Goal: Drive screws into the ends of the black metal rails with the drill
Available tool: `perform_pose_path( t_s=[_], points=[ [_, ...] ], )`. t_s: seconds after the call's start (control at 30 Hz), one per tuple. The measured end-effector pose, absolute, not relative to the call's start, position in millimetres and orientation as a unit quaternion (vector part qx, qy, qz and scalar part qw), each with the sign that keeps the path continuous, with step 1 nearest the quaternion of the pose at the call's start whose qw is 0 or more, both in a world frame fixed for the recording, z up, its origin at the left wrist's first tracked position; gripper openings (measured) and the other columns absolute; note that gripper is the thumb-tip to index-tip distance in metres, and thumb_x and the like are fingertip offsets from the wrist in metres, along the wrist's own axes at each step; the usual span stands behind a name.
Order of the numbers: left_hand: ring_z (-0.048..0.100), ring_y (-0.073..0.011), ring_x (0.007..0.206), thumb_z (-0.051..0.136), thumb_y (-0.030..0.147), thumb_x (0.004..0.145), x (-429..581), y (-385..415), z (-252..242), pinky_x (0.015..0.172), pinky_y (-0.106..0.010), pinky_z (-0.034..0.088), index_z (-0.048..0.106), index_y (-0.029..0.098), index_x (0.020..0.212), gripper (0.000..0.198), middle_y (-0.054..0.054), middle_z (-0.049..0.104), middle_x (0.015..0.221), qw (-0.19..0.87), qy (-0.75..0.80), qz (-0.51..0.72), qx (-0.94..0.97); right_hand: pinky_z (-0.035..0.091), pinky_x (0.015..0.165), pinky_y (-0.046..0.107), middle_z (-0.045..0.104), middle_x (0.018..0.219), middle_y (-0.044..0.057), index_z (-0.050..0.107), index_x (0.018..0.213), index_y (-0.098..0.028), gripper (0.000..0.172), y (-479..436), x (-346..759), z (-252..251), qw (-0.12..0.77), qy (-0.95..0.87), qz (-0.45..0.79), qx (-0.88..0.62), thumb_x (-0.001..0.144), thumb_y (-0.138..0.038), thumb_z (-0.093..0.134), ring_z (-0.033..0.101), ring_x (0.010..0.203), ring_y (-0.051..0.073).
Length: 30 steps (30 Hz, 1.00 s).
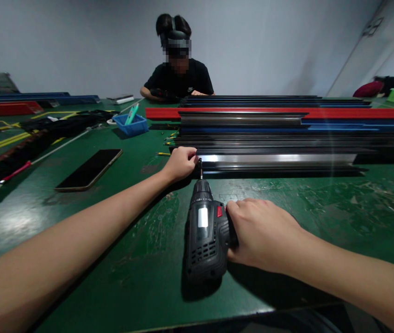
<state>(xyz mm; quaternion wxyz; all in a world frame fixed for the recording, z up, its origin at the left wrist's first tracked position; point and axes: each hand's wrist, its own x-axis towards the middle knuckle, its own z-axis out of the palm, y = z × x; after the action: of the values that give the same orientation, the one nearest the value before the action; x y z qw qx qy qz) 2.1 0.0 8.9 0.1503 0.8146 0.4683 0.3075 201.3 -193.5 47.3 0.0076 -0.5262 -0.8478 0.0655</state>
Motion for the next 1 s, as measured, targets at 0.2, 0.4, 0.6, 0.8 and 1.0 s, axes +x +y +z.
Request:
perform_pose_path(
  t_s=[0.2, 0.4, 0.6, 0.8, 1.0],
  points=[
    [0.037, -0.0133, 0.059, 0.054, 0.022, 0.077, 1.0, -0.1, 9.0, 0.062, -0.03, 0.022, 0.04, 0.02, 0.053, 0.028, 0.001, 0.043, 0.054, 0.155, 0.464, 0.312, 0.814, 0.052, 0.067, 0.041, 0.075, 0.087, 0.014, 0.066, 0.094, -0.018, 0.032, -193.8, 201.5, 46.9, 0.003, -0.848, 0.064, -0.527, 0.08, -0.047, 0.065, 0.073, 0.082, 0.033],
    [0.037, -0.0132, 0.058, 0.054, 0.022, 0.078, 0.5, 0.3, 8.8, 0.062, -0.03, 0.022, 0.04, 0.02, 0.053, 0.029, 0.001, 0.043, 0.054, 0.152, 0.467, 0.309, 0.815, 0.051, 0.067, 0.04, 0.075, 0.089, 0.014, 0.066, 0.095, -0.018, 0.032, -193.5, 201.6, 47.3, 0.001, -0.847, 0.063, -0.528, 0.08, -0.047, 0.065, 0.073, 0.082, 0.033],
    [0.038, -0.0134, 0.058, 0.054, 0.021, 0.08, 1.2, 0.0, 9.4, 0.061, -0.03, 0.023, 0.042, 0.02, 0.053, 0.029, 0.001, 0.044, 0.054, 0.149, 0.462, 0.309, 0.818, 0.05, 0.07, 0.039, 0.075, 0.091, 0.015, 0.067, 0.098, -0.018, 0.034, -192.6, 200.9, 46.8, -0.006, -0.844, 0.074, -0.531, 0.081, -0.048, 0.065, 0.072, 0.084, 0.032],
    [0.037, -0.0129, 0.058, 0.055, 0.02, 0.079, 2.4, -1.7, 11.0, 0.061, -0.03, 0.023, 0.041, 0.02, 0.053, 0.03, 0.002, 0.042, 0.053, 0.154, 0.464, 0.306, 0.817, 0.05, 0.065, 0.039, 0.075, 0.087, 0.013, 0.066, 0.093, -0.018, 0.03, -192.6, 201.0, 46.4, 0.009, -0.849, 0.06, -0.525, 0.078, -0.045, 0.065, 0.073, 0.08, 0.032],
    [0.037, -0.0131, 0.058, 0.056, 0.021, 0.078, 0.9, -0.7, 11.4, 0.06, -0.029, 0.023, 0.042, 0.02, 0.052, 0.03, 0.002, 0.043, 0.052, 0.161, 0.46, 0.31, 0.816, 0.05, 0.066, 0.04, 0.075, 0.087, 0.013, 0.066, 0.093, -0.018, 0.03, -193.1, 201.7, 46.3, 0.007, -0.848, 0.061, -0.527, 0.078, -0.044, 0.065, 0.073, 0.08, 0.032]
  ],
)
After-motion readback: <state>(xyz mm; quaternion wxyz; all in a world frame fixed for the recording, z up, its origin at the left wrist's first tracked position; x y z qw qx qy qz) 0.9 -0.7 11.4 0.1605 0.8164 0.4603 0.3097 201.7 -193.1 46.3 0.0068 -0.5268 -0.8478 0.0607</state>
